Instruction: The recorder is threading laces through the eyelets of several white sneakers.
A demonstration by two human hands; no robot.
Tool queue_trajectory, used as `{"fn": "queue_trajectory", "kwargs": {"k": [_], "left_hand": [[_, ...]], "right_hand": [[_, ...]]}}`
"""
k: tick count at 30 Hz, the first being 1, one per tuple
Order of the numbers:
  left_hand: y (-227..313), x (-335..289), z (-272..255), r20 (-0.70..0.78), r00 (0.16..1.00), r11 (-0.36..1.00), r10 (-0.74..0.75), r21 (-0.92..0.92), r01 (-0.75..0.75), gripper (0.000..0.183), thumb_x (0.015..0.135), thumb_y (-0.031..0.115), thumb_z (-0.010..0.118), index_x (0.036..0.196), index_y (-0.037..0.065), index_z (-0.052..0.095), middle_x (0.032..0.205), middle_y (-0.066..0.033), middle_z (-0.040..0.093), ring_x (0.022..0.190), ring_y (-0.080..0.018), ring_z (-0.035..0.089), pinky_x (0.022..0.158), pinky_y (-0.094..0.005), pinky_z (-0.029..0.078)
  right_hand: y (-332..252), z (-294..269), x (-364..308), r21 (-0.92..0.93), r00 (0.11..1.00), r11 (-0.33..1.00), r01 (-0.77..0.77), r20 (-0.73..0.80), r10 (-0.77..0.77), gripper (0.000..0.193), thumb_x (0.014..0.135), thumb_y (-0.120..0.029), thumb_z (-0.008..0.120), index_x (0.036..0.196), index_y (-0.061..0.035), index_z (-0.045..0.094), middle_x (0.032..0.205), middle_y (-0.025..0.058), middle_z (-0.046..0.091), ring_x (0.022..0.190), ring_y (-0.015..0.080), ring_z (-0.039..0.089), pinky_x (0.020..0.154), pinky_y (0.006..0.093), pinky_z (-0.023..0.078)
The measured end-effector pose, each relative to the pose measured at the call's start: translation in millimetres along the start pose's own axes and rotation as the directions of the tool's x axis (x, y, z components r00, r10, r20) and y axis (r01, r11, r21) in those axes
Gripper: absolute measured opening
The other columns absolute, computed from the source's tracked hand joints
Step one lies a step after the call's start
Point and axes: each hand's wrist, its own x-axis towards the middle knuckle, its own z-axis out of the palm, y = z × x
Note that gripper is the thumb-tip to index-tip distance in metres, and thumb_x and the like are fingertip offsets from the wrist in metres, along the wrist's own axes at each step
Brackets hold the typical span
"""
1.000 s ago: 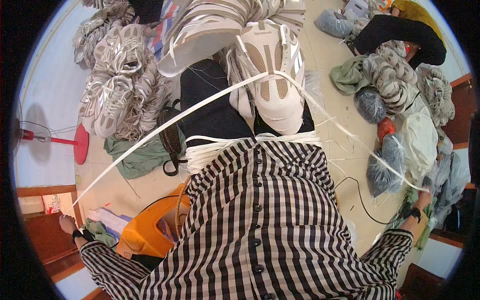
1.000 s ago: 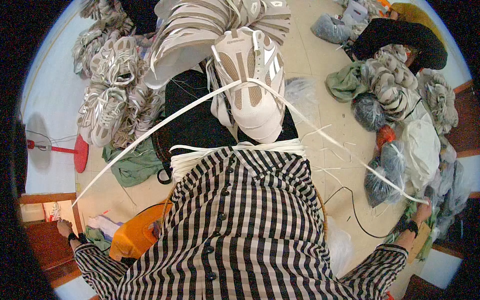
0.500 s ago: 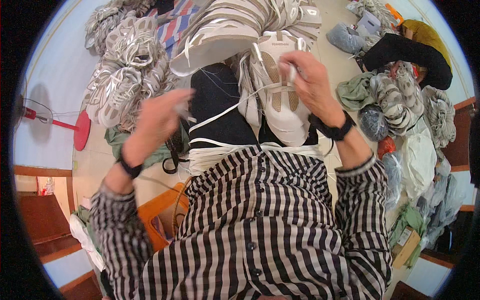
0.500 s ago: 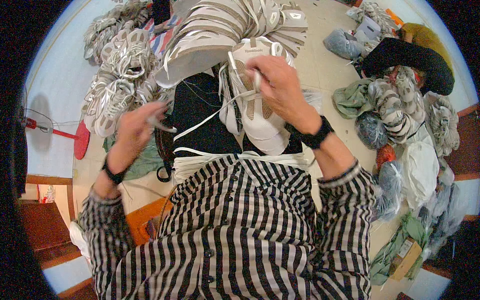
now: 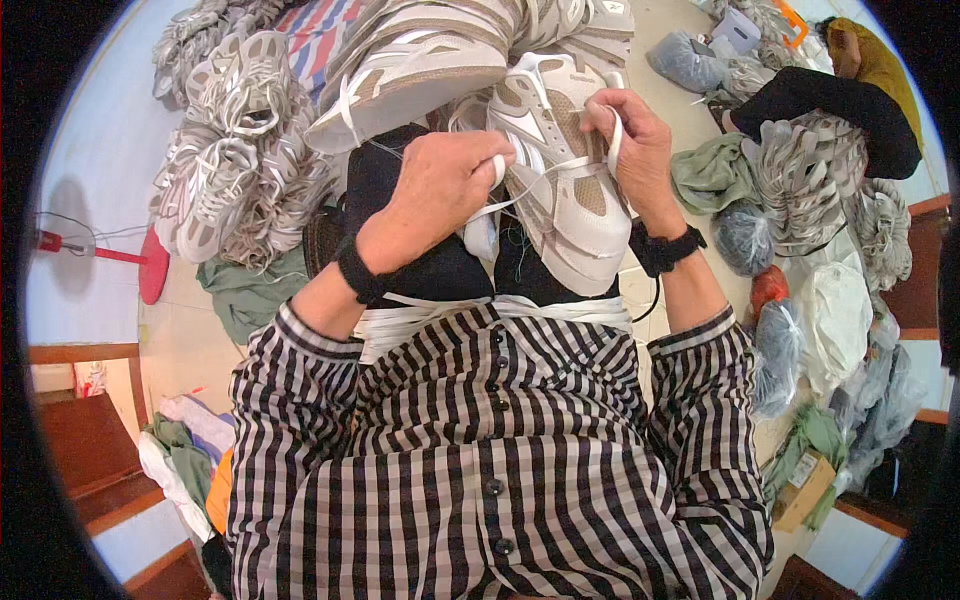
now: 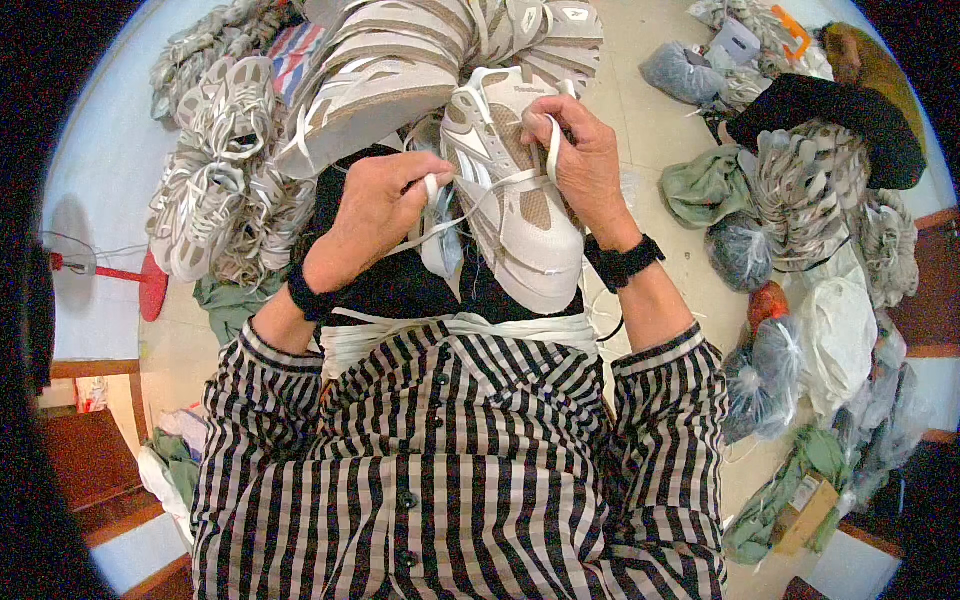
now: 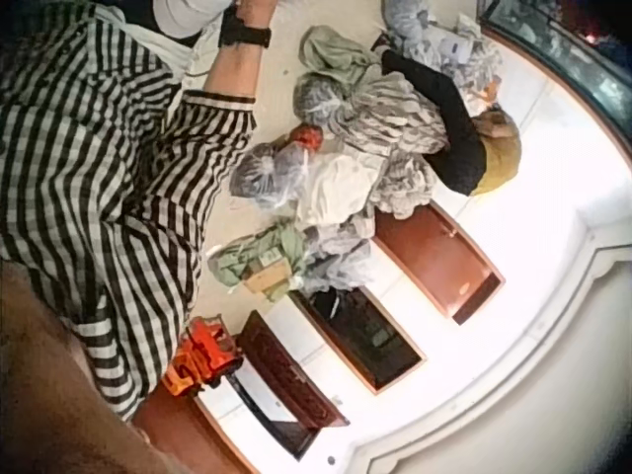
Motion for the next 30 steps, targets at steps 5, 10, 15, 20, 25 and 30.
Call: {"fn": "queue_trajectory", "kwargs": {"k": [5,10,15,20,25,30], "left_hand": [[13.4,-1.3,-17.4,0.016,0.996,0.967,-0.083,-0.239,0.085,0.024,0.088,-0.001,0.052,0.107,0.001,0.068,0.077,-0.0107,0.069,0.064,-0.0191,0.064,0.061,-0.0300,0.051],[30.6,-2.2,-14.3,0.084,0.949,0.905,-0.304,-0.284,0.316,0.010,0.091,0.004,0.055,0.095,0.001,0.063,0.069,-0.0049,0.064,0.054,-0.0104,0.054,0.053,-0.0256,0.045],[26.1,10.5,11.7,0.077,0.979,0.954,-0.189,-0.223,0.202,0.007,0.087,0.007,0.066,0.087,0.001,0.063,0.064,-0.0038,0.063,0.055,-0.0083,0.054,0.052,-0.0254,0.043],[26.8,10.1,25.2,0.073,0.946,0.842,-0.315,-0.439,0.315,0.014,0.092,-0.002,0.051,0.098,-0.002,0.063,0.075,-0.0062,0.068,0.062,-0.0090,0.058,0.059,-0.0256,0.049],[29.4,7.5,30.9,0.075,0.932,0.795,-0.356,-0.500,0.344,0.018,0.094,-0.005,0.045,0.103,-0.003,0.060,0.085,-0.0102,0.068,0.072,-0.0106,0.062,0.072,-0.0258,0.052],[26.4,5.8,42.6,-0.085,0.927,0.877,-0.365,-0.365,0.312,0.017,0.089,-0.005,0.051,0.100,-0.001,0.063,0.084,-0.0103,0.067,0.073,-0.0150,0.063,0.070,-0.0274,0.050]], "right_hand": [[-6.8,-12.5,-21.2,0.174,0.992,0.978,-0.114,-0.032,0.122,0.015,0.095,-0.017,0.063,0.099,-0.0020,0.063,0.080,-0.0006,0.060,0.071,0.0068,0.053,0.065,0.0201,0.042],[0.3,-15.1,-32.7,0.353,0.966,0.904,-0.240,-0.003,0.257,0.010,0.092,-0.013,0.066,0.095,-0.0031,0.064,0.074,-0.0021,0.057,0.064,0.0048,0.049,0.058,0.0204,0.041],[8.0,-15.1,-38.6,0.400,0.965,0.895,-0.200,-0.080,0.252,0.014,0.093,-0.016,0.066,0.095,-0.0026,0.063,0.073,-0.0013,0.057,0.064,0.0063,0.050,0.058,0.0218,0.040],[16.2,-23.1,-56.8,0.263,0.929,0.950,-0.169,-0.281,0.243,0.018,0.093,-0.021,0.067,0.095,-0.0038,0.064,0.074,-0.0022,0.057,0.068,0.0058,0.050,0.061,0.0203,0.040],[23.1,-20.2,-62.9,0.213,0.929,0.960,-0.179,-0.284,0.236,0.014,0.094,-0.017,0.064,0.095,-0.0039,0.063,0.075,-0.0032,0.059,0.067,0.0047,0.051,0.060,0.0203,0.042],[21.7,-16.8,-56.5,-0.153,0.968,0.984,-0.094,-0.244,0.055,0.009,0.091,-0.009,0.062,0.093,-0.0009,0.059,0.077,0.0081,0.064,0.070,0.0155,0.060,0.064,0.0297,0.048]]}}
